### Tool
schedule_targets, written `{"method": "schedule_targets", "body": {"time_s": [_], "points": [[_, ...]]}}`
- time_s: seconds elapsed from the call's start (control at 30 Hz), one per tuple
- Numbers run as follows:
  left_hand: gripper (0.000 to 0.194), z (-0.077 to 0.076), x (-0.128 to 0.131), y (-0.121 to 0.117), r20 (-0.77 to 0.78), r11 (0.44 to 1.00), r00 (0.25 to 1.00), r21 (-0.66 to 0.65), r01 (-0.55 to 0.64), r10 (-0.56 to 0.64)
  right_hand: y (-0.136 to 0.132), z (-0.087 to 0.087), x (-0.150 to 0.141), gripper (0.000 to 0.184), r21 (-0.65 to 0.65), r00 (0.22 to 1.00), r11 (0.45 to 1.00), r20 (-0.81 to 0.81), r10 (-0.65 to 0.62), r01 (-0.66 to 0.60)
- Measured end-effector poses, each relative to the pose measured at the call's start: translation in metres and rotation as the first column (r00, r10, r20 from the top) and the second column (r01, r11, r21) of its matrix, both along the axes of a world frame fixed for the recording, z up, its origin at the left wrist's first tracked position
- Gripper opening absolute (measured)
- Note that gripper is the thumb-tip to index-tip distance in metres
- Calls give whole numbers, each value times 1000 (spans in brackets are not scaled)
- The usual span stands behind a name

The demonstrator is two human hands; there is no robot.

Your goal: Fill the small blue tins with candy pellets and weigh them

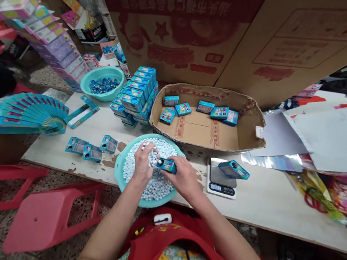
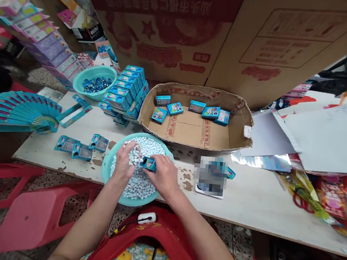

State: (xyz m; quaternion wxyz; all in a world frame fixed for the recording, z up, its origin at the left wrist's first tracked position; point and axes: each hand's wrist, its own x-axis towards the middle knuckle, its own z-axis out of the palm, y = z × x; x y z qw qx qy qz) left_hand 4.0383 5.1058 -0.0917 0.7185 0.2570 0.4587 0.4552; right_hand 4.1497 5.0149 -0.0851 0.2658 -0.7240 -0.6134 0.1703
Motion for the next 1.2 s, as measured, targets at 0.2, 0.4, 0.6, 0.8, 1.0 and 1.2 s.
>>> {"method": "schedule_targets", "body": {"time_s": [0.2, 0.4, 0.6, 0.8, 1.0, 1.2], "points": [[22, 3, -2, 3, 101, 988, 988, 90, -125, 116, 7, 1, -13, 41, -4, 997, 997, -14, 75, -75], [23, -2, 2, 10, 70, 990, 996, 130, -57, 48, 9, -1, -13, 40, 30, 994, 999, -105, -40, 43], [21, -3, 15, 11, 15, 983, 999, 177, -40, 38, 11, -4, -11, 41, 13, 979, 998, -193, -63, 66], [27, -4, 23, 8, -36, 964, 999, 266, -8, 18, 5, -3, -4, 37, 61, 973, 994, -218, -75, 91], [24, -4, 29, 10, -78, 973, 997, 229, 7, 11, 5, -8, 0, 36, 72, 962, 992, -260, -86, 108], [21, -8, 35, 8, -86, 979, 996, 201, 9, 9, 6, -13, 6, 37, 36, 956, 992, -273, -108, 123]]}}
